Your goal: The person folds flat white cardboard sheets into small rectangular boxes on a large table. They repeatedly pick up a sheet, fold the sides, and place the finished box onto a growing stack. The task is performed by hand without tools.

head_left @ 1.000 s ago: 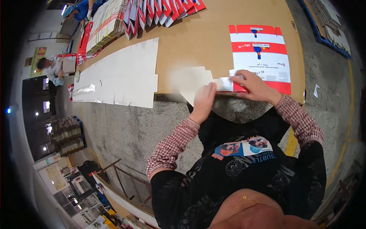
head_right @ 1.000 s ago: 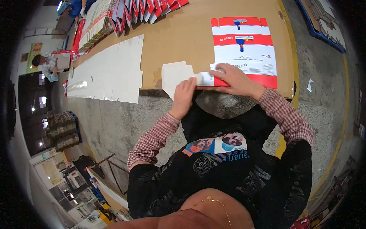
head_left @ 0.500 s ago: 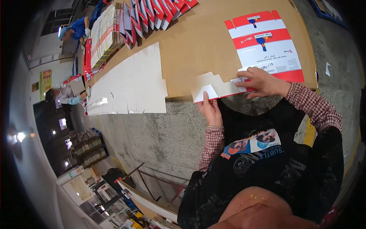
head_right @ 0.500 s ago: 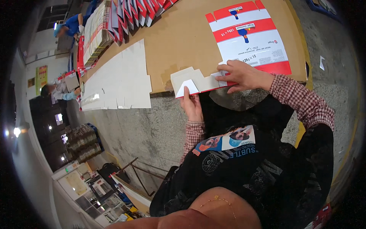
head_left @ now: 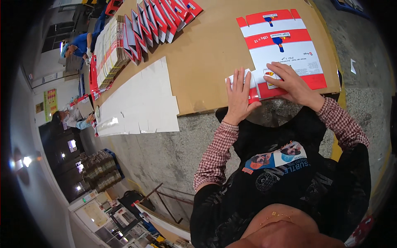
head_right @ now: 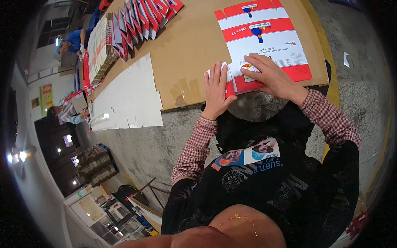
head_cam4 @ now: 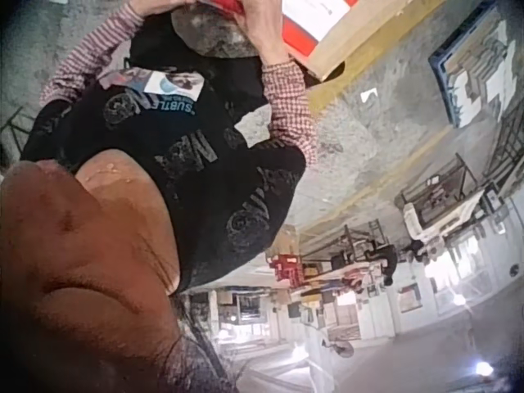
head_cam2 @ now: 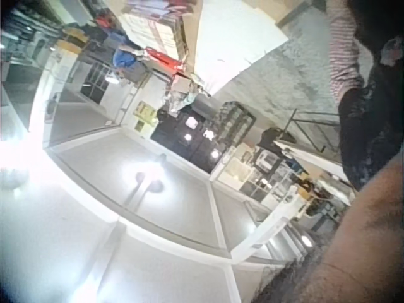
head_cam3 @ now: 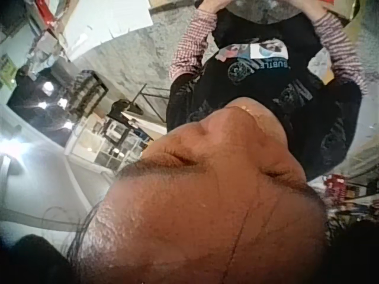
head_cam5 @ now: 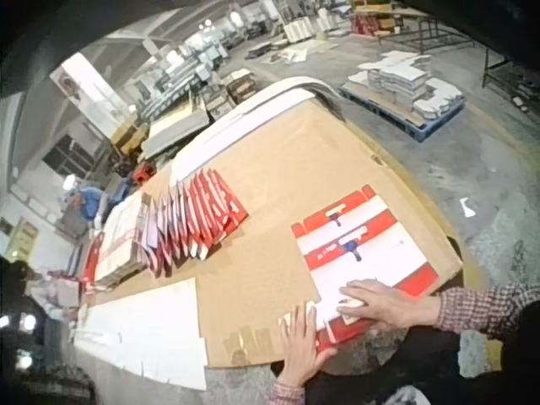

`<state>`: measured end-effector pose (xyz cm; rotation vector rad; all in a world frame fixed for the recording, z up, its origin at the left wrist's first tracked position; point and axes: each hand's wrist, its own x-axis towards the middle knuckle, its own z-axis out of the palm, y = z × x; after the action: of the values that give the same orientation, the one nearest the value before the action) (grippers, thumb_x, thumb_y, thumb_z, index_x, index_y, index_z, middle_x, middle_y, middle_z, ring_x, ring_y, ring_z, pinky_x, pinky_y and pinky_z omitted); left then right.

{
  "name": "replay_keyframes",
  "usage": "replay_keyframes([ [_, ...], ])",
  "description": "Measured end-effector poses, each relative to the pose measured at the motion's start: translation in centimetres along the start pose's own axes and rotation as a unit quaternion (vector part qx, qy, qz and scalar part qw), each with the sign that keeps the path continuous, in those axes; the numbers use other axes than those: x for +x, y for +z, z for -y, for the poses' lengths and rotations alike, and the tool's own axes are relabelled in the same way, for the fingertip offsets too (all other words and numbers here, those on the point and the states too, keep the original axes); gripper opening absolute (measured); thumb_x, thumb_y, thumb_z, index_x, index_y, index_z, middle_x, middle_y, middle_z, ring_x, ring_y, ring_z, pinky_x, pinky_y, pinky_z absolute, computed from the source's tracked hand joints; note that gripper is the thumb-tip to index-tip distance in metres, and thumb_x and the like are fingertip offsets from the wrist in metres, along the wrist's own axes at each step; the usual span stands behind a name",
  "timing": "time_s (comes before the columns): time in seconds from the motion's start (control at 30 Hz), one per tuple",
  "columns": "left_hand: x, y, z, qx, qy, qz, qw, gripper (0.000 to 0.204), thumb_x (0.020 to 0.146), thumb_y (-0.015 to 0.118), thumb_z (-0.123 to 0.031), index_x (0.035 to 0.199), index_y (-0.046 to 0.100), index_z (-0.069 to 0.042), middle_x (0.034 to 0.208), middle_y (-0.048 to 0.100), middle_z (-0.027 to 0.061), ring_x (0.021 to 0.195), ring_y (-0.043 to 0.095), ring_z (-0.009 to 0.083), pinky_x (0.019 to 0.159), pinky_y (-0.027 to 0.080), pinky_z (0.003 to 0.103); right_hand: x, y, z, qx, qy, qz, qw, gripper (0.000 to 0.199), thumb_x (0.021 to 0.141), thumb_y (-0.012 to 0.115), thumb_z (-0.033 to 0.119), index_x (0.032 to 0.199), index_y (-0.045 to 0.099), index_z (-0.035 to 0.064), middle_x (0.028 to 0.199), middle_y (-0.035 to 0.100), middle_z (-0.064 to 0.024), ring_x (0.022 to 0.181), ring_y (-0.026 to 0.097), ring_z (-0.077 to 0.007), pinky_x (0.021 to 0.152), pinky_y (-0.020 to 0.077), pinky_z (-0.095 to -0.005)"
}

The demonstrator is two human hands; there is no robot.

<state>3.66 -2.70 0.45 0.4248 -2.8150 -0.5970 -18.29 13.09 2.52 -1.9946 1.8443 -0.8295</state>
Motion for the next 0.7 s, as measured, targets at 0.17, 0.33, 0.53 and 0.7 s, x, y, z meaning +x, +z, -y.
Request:
replay_keyframes([
  [0.17,0.6,0.6,-0.7,0.097,-0.024,0.068,0.993,0.086,0.094,0.050,-0.062,0.156,0.030,-0.006,0.163,0.022,0.0194,0.151,0.018,0.0420,0.117,0.012,0.063,-0.6,0.9,-0.7,-0.019,-0.013,0.037,0.999,0.081,0.068,0.086,0.023,0.141,0.052,0.0117,0.155,0.035,-0.0184,0.143,0.034,-0.0378,0.116,0.0331,-0.0492],
  [0.33,1.2,1.3,-1.5,0.144,-0.043,0.049,0.987,0.076,0.091,0.062,-0.051,0.153,0.040,-0.013,0.162,0.026,0.0168,0.149,0.018,0.0468,0.115,0.016,0.067,-0.9,1.5,-0.8,-0.044,-0.035,0.022,0.998,0.075,0.075,0.080,0.038,0.138,0.053,0.0070,0.153,0.037,-0.0210,0.143,0.033,-0.0384,0.117,0.0309,-0.0500],
  [0.53,1.7,1.9,-1.1,0.139,-0.043,0.026,0.989,0.061,0.095,0.061,-0.042,0.152,0.044,-0.026,0.163,0.024,0.0141,0.146,0.017,0.0541,0.114,0.015,0.069,-0.9,1.4,-1.3,-0.027,-0.023,-0.001,0.999,0.065,0.078,0.079,0.036,0.132,0.059,0.0073,0.151,0.041,-0.0207,0.142,0.036,-0.0375,0.117,0.0307,-0.0496],
  [0.7,1.3,2.2,-0.6,0.132,-0.058,0.011,0.990,0.053,0.100,0.056,-0.038,0.151,0.044,-0.030,0.163,0.024,0.0168,0.145,0.017,0.0551,0.115,0.015,0.067,-6.9,-1.2,-4.3,-0.036,0.221,-0.209,0.952,0.049,0.087,0.074,0.018,0.133,0.062,0.0061,0.144,0.052,-0.0192,0.141,0.041,-0.0334,0.116,0.0359,-0.0438],
])
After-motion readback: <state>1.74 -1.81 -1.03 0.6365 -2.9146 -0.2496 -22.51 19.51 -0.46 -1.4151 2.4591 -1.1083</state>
